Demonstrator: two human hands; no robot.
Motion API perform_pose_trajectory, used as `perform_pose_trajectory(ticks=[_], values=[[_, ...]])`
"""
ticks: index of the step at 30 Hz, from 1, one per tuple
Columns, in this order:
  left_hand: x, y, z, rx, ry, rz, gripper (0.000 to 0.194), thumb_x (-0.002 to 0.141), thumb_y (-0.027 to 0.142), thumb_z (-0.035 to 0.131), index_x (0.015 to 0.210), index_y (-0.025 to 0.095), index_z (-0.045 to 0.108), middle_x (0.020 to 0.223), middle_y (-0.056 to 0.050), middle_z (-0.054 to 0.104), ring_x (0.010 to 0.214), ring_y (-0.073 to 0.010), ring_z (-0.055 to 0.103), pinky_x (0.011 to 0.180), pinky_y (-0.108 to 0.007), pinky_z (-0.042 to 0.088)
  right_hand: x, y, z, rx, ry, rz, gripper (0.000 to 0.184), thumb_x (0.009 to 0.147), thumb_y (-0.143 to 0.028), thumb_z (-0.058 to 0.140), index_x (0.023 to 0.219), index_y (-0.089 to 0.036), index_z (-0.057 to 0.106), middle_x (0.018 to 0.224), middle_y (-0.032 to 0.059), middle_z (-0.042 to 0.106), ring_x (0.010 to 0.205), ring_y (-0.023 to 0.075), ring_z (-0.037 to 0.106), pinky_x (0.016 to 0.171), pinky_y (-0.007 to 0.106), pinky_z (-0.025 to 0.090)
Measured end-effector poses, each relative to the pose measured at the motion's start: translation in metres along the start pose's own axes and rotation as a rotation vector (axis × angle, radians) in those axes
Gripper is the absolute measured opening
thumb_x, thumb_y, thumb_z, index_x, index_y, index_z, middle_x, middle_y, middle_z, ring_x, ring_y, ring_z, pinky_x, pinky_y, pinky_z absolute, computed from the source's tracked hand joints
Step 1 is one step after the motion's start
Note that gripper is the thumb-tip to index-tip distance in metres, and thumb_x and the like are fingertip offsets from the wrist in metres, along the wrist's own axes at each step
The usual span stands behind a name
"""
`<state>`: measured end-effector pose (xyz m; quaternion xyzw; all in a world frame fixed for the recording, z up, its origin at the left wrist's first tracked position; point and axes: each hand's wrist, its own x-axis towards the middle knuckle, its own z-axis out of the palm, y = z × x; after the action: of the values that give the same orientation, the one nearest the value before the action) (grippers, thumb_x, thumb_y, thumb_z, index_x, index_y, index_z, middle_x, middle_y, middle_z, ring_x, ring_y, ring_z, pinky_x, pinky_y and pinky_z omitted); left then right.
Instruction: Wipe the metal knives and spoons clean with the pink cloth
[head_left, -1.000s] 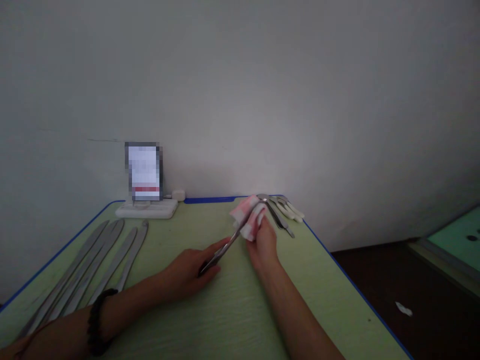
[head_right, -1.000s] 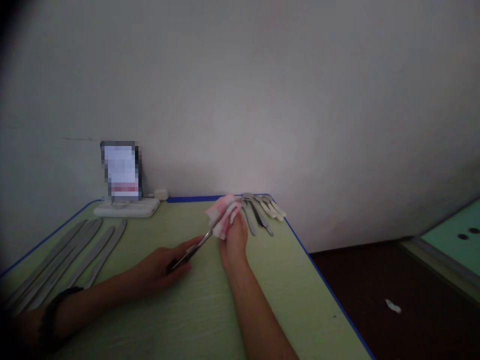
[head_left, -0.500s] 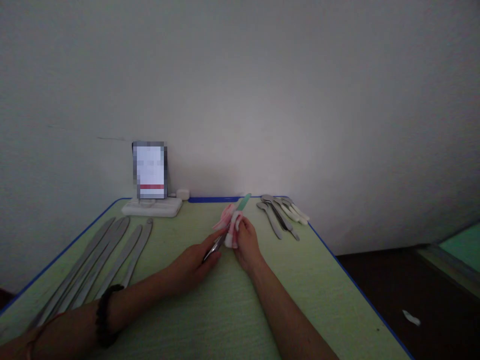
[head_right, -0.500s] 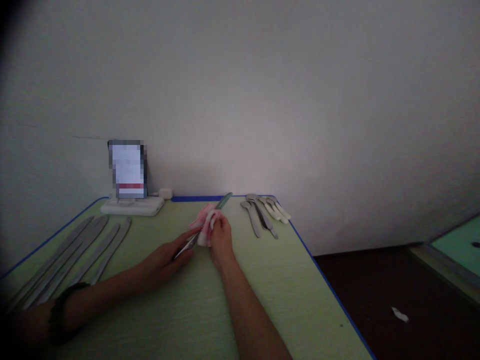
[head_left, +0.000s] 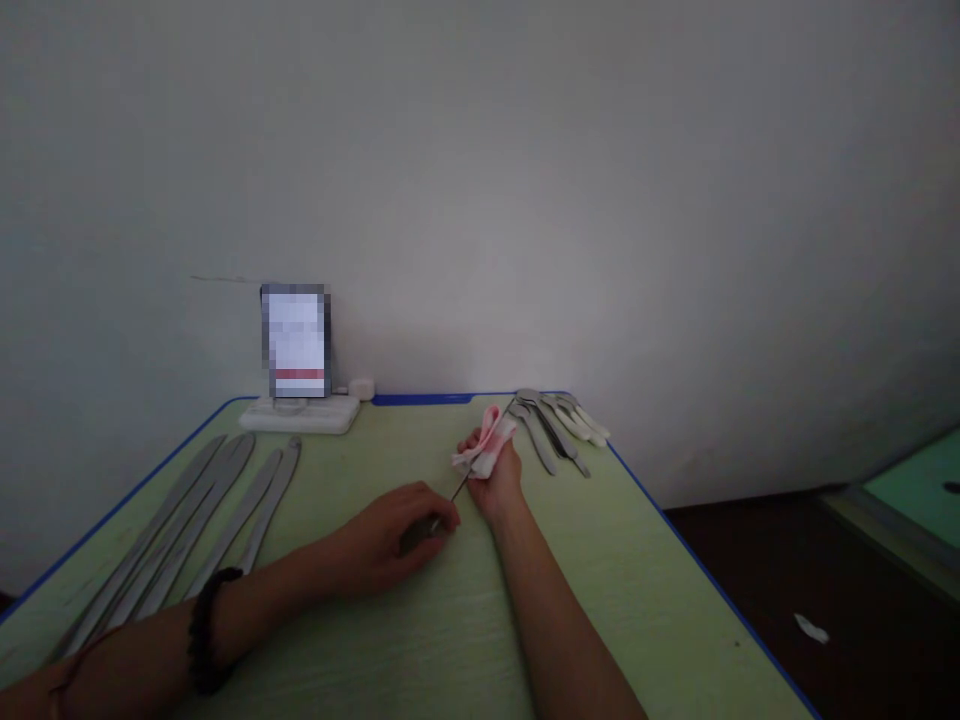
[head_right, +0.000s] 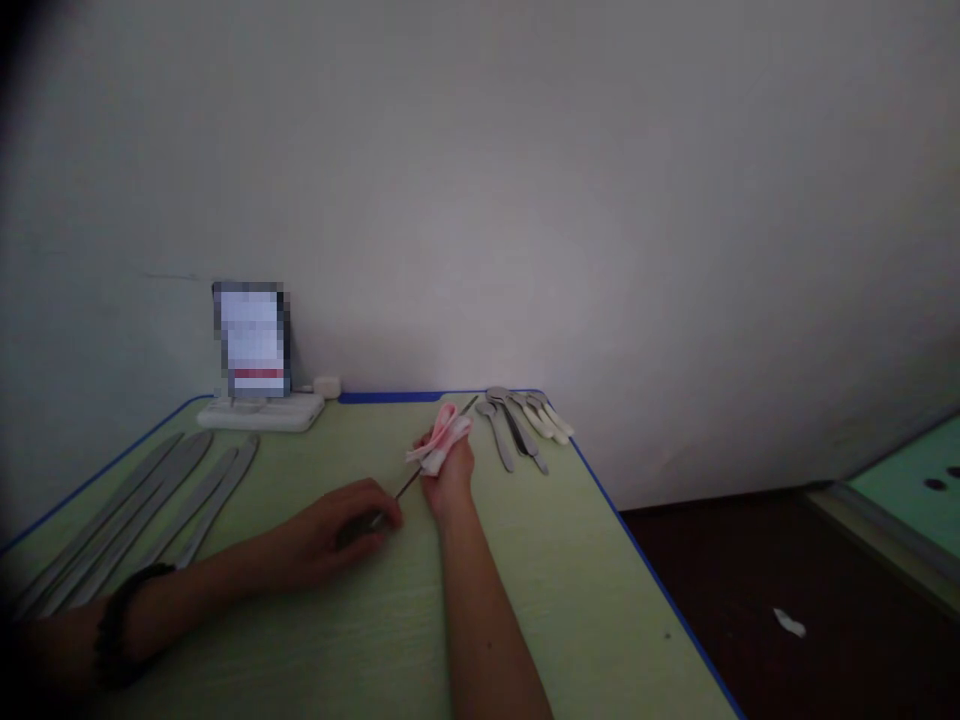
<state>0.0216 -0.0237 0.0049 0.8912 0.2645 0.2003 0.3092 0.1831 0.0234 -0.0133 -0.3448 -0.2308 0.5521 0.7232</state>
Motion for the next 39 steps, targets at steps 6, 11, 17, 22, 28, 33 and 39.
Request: perform_pose_trajectory(ticks=[6,11,17,22,28,33,39], values=[[-0.001,-0.004,-0.002,-0.106,-0.09,0.066,0.024,0.089,0.028,0.047,0.109,0.021,0.057,0.101,-0.006,0.06,0.09,-0.0171,0.054,0.083,-0.029,0.042,-0.002,-0.003,0.0,0.26,0.022,0.139,0.036,0.075,-0.052,0.054,0.059,-0.021,0.046,0.048,-0.0062,0.042,0.041,0.0091,0.038,0.049,0.025,0.04],[0.002,-0.017,0.008,-0.326,0.033,-0.13,0.04,0.081,0.029,0.058,0.116,0.02,0.041,0.087,-0.001,0.062,0.071,-0.0133,0.055,0.066,-0.024,0.044,-0.003,0.003,0.0,0.068,-0.048,0.231,0.032,0.071,-0.05,0.061,0.063,-0.02,0.052,0.05,-0.0037,0.051,0.047,0.0121,0.048,0.048,0.026,0.04],[0.006,-0.017,0.007,-0.097,0.113,-0.3,0.019,0.083,0.033,0.049,0.072,0.018,0.049,0.06,0.005,0.051,0.054,-0.0109,0.045,0.052,-0.021,0.033,-0.009,0.005,0.0,-0.058,-0.281,0.221,0.033,0.063,-0.041,0.073,0.084,-0.018,0.063,0.069,-0.0026,0.062,0.056,0.0083,0.05,0.054,0.021,0.04],[0.007,-0.01,0.002,-0.056,0.073,-0.294,0.027,0.086,0.034,0.041,0.066,0.018,0.049,0.056,0.004,0.05,0.051,-0.0111,0.043,0.051,-0.021,0.031,-0.012,0.002,0.001,-0.073,-0.327,0.253,0.031,0.062,-0.035,0.075,0.085,-0.019,0.065,0.077,-0.0011,0.066,0.066,0.0095,0.055,0.063,0.021,0.043],[0.007,-0.012,0.002,-0.043,0.048,-0.298,0.027,0.085,0.037,0.042,0.068,0.018,0.05,0.058,0.003,0.052,0.052,-0.0113,0.045,0.052,-0.021,0.032,-0.012,0.002,0.001,-0.074,-0.316,0.27,0.031,0.061,-0.035,0.076,0.083,-0.017,0.065,0.076,-0.001,0.065,0.066,0.0089,0.055,0.062,0.02,0.042],[0.007,-0.013,0.003,-0.041,0.053,-0.285,0.027,0.086,0.037,0.042,0.067,0.018,0.049,0.058,0.003,0.054,0.052,-0.0115,0.046,0.052,-0.021,0.033,-0.012,0.002,0.001,-0.076,-0.321,0.261,0.032,0.06,-0.035,0.076,0.085,-0.018,0.065,0.077,-0.0009,0.066,0.067,0.0091,0.055,0.063,0.021,0.042],[0.006,-0.014,0.004,-0.035,0.039,-0.293,0.026,0.085,0.035,0.043,0.067,0.018,0.049,0.058,0.003,0.055,0.052,-0.0113,0.047,0.051,-0.021,0.033,-0.014,0.001,0.002,-0.071,-0.347,0.258,0.03,0.062,-0.032,0.075,0.086,-0.019,0.064,0.078,-0.0014,0.066,0.068,0.0092,0.056,0.065,0.021,0.042]])
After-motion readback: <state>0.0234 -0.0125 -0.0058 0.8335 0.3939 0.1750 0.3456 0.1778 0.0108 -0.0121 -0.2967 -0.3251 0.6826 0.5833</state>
